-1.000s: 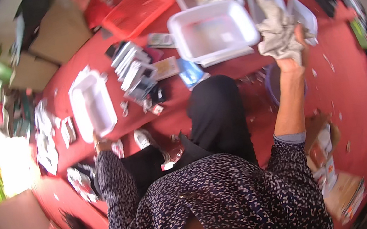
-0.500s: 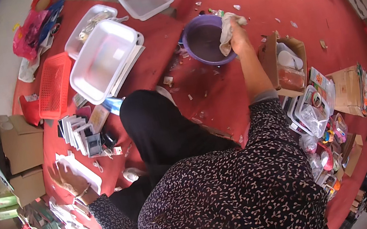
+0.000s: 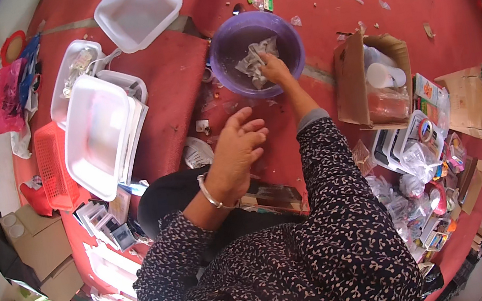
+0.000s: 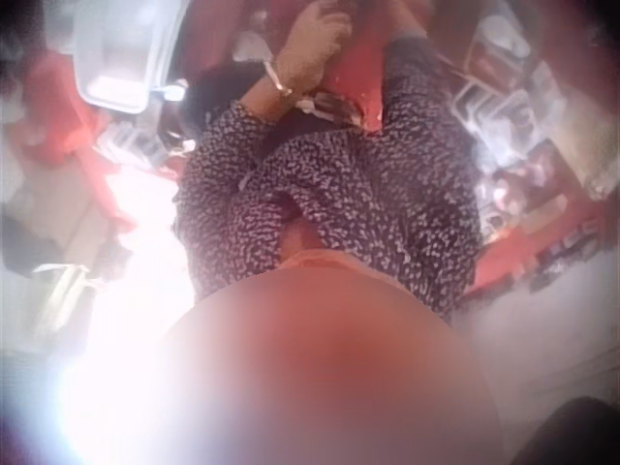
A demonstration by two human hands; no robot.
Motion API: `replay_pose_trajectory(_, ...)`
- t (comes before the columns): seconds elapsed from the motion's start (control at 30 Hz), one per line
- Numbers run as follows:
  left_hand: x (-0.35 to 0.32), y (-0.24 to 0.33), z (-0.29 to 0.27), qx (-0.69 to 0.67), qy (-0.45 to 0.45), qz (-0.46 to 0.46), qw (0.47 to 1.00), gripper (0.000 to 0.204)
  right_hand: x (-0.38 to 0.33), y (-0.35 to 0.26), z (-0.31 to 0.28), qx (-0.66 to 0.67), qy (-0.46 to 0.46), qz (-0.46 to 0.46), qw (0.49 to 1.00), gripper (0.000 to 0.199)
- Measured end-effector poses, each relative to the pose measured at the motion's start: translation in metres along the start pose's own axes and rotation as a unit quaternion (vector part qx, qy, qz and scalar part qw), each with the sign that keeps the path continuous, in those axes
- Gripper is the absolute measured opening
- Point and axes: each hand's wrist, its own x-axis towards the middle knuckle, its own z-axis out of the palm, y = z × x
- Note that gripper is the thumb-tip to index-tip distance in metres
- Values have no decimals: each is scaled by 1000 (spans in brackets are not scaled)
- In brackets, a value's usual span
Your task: The person sits on the floor and wipes the inside of white plastic containers with a cloth. They dip the cloth into a purple bucket of water, wring it out, and continue wiping the containers. The person also picks up and moves small packaged items on the red floor.
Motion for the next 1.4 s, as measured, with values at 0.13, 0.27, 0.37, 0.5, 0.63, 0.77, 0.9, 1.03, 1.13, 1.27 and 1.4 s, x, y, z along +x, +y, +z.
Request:
replay_pose_trajectory(0.13,10,-11,-1,29,27,-15,999,59,-15,-33,33,-152,-14,-8,988,68)
replay_pose_trajectory(0.27,16,-10,-5,10,73,-15,997,57,-7,-7,57,-195,-52,77,976,45)
replay_pose_trajectory(0.37,28,-20,-7,4,109,32,993,51,-11,-7,57,-199,21,112,973,15)
replay_pose_trajectory(0.5,49,-17,-6,-10,166,23,986,38,0,7,14,324,103,206,918,22)
replay_pose_trajectory(0.63,63,3,-13,-109,199,-43,973,46,-17,-52,-42,486,120,209,840,27)
replay_pose_trajectory(0.77,119,33,-38,-210,122,-77,967,66,-31,-95,-87,656,80,153,735,35)
replay_pose_trajectory(0.9,154,37,-44,-263,120,-64,955,76,-60,-151,-116,662,66,85,742,38)
replay_pose_trajectory(1.03,190,24,-37,-242,15,-61,968,69,-107,-207,-116,658,131,66,739,32)
replay_pose_trajectory(1.13,193,24,-9,-280,-115,-25,953,49,-112,-208,-78,630,208,19,748,23)
replay_pose_trajectory(1.27,230,2,-41,-309,-319,26,896,23,-94,-214,-51,381,310,33,870,31)
replay_pose_trajectory(1.4,187,19,16,-259,-155,55,952,24,-42,-175,-79,118,421,82,895,34)
